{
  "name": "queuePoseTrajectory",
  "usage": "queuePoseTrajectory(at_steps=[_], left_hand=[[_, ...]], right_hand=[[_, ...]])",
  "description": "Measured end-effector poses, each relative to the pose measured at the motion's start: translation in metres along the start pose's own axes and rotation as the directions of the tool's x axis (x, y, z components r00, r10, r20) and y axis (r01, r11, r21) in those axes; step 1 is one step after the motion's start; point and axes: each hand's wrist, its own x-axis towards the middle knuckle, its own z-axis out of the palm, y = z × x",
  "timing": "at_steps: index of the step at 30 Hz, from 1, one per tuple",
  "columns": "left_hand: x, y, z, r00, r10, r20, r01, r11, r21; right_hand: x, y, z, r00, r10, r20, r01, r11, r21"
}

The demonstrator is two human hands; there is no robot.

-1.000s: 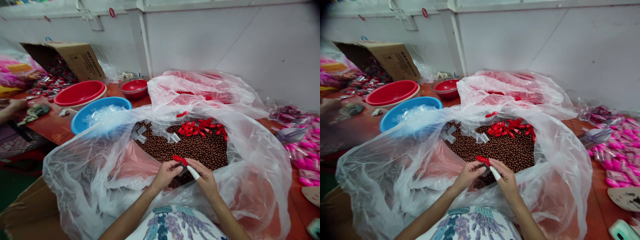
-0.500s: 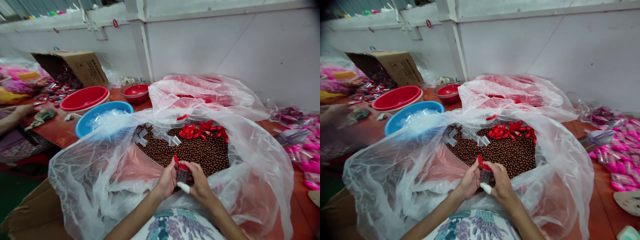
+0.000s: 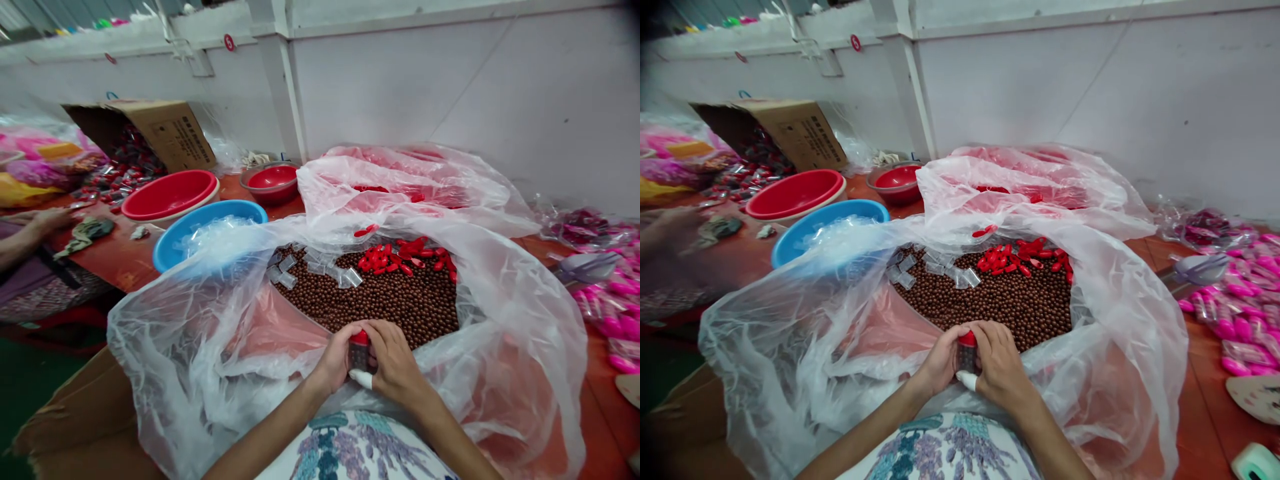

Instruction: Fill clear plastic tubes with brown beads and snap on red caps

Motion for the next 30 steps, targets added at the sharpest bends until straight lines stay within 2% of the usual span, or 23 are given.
queuePoseTrajectory(at_steps=[3,7,9,11,13,16,18,20,21,23,25,27,30], left_hand=[[0.002,-0.009,-0.002,0.997,0.012,-0.077,-0.010,0.999,0.033],[0.001,-0.023,-0.003,0.979,0.126,-0.159,-0.108,0.987,0.115],[-0.001,-0.023,-0.006,0.979,0.128,-0.156,-0.094,0.974,0.208],[0.001,-0.011,-0.010,0.977,0.171,-0.124,-0.109,0.910,0.399],[0.006,0.011,-0.016,0.952,0.300,-0.067,-0.185,0.732,0.656],[0.022,0.053,-0.023,0.849,0.528,0.014,-0.226,0.340,0.913],[0.038,0.076,-0.024,0.767,0.640,0.036,-0.152,0.128,0.980],[0.054,0.089,-0.021,0.709,0.705,0.039,-0.051,-0.003,0.999],[0.062,0.091,-0.020,0.693,0.719,0.043,-0.020,-0.042,0.999],[0.074,0.092,-0.017,0.691,0.720,0.069,-0.031,-0.066,0.997],[0.079,0.090,-0.017,0.714,0.692,0.104,-0.096,-0.050,0.994],[0.076,0.090,-0.021,0.749,0.653,0.117,-0.142,-0.014,0.990],[0.061,0.094,-0.037,0.811,0.578,0.088,-0.134,0.038,0.990]], right_hand=[[0.003,-0.001,-0.002,0.999,-0.031,0.018,0.031,0.999,-0.017],[0.004,-0.003,-0.001,0.996,-0.067,0.051,0.069,0.997,-0.033],[0.003,-0.004,-0.002,0.997,-0.065,0.049,0.066,0.998,-0.021],[0.002,-0.006,-0.006,0.999,-0.037,0.036,0.037,0.999,0.005],[0.001,-0.007,-0.013,0.997,0.005,0.080,-0.009,0.999,0.043],[0.001,-0.006,-0.029,0.965,0.008,0.261,-0.035,0.994,0.102],[0.004,0.000,-0.037,0.938,-0.018,0.345,-0.027,0.992,0.127],[0.011,0.011,-0.040,0.939,0.002,0.344,-0.046,0.992,0.119],[0.017,0.020,-0.040,0.947,0.030,0.319,-0.066,0.993,0.101],[0.032,0.042,-0.036,0.969,0.099,0.228,-0.109,0.993,0.034],[0.049,0.068,-0.033,0.979,0.154,0.135,-0.146,0.987,-0.071],[0.068,0.093,-0.031,0.973,0.223,0.066,-0.211,0.966,-0.152],[0.088,0.122,-0.026,0.960,0.277,0.034,-0.268,0.949,-0.164]])
